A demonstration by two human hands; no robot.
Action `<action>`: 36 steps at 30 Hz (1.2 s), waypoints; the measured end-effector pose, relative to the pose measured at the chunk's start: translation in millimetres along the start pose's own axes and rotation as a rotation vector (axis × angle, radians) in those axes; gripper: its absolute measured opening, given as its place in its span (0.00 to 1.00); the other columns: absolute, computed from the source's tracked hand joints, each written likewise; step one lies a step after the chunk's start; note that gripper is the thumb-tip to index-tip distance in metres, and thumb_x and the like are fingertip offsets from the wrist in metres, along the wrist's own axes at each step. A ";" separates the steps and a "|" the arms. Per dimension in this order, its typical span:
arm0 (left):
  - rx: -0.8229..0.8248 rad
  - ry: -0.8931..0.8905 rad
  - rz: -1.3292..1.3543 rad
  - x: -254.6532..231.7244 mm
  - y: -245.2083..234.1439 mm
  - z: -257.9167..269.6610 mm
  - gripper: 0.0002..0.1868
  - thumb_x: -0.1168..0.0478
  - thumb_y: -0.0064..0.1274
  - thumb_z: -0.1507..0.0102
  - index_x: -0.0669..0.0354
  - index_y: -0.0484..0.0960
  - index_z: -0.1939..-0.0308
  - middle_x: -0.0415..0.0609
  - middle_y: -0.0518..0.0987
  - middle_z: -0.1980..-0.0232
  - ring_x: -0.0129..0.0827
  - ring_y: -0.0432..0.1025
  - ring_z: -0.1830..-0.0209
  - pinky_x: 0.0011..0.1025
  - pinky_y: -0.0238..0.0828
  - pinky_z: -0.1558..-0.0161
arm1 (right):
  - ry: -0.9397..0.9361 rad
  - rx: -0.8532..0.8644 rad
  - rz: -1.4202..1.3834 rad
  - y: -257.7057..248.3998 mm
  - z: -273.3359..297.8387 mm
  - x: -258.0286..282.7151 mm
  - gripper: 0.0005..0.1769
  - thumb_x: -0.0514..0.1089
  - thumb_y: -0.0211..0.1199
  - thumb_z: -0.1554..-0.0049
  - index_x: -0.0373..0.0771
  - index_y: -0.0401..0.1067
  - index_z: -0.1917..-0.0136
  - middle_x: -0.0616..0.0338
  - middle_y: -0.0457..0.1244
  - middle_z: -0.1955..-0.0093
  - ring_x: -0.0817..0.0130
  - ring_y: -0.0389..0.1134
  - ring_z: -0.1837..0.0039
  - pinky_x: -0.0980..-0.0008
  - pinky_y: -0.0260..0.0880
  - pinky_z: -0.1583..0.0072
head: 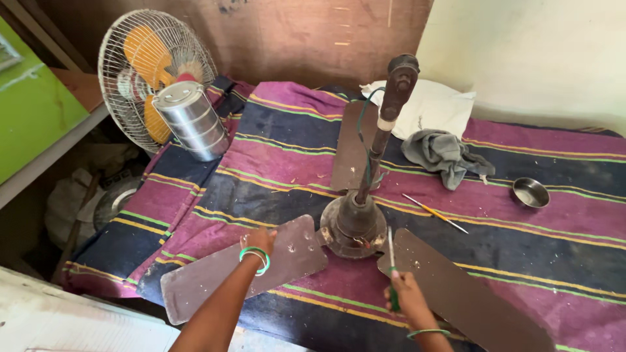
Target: The person uses a screwdriver to loosen and remove screws from the central hub of a ceiling fan lying on a bed. They then remove a small metal cap from the fan shaft and wipe it with a cloth before reattaching it to the shaft.
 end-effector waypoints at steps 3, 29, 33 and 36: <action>-0.022 -0.042 0.074 1.9 -6.1 -9.4 0.25 0.40 0.51 0.35 0.56 0.86 0.51 0.59 0.83 0.48 0.55 0.76 0.43 0.49 0.68 0.40 | -0.039 0.070 -0.059 11.0 5.3 -16.7 0.22 0.58 0.51 0.36 0.36 0.60 0.44 0.55 0.64 0.68 0.67 0.64 0.72 0.66 0.63 0.72; -0.380 0.213 0.074 -22.1 -10.5 6.2 0.19 0.51 0.65 0.45 0.53 0.83 0.54 0.55 0.79 0.51 0.51 0.72 0.44 0.48 0.69 0.47 | -0.065 -0.015 0.016 21.0 5.6 -12.1 0.19 0.55 0.57 0.38 0.35 0.68 0.48 0.55 0.63 0.70 0.67 0.63 0.73 0.66 0.62 0.72; -0.381 0.797 0.300 -70.8 -1.5 26.3 0.19 0.65 0.65 0.49 0.55 0.80 0.55 0.53 0.79 0.53 0.51 0.71 0.46 0.46 0.68 0.44 | -0.072 -0.054 0.028 6.4 4.3 -13.2 0.18 0.56 0.56 0.38 0.38 0.69 0.49 0.56 0.64 0.69 0.68 0.64 0.72 0.66 0.64 0.71; -0.222 0.744 0.285 -101.2 11.2 30.8 0.20 0.61 0.67 0.48 0.59 0.80 0.53 0.56 0.79 0.47 0.53 0.70 0.40 0.46 0.64 0.37 | -0.066 -0.071 0.012 2.1 3.1 -15.4 0.18 0.56 0.56 0.38 0.38 0.68 0.49 0.56 0.64 0.69 0.68 0.63 0.72 0.66 0.64 0.71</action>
Point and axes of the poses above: each hand's wrist, its own z-axis away from the middle knuckle, its own y-axis out of the palm, x = y × z, the point moved 1 cm from there along -z, towards the middle knuckle
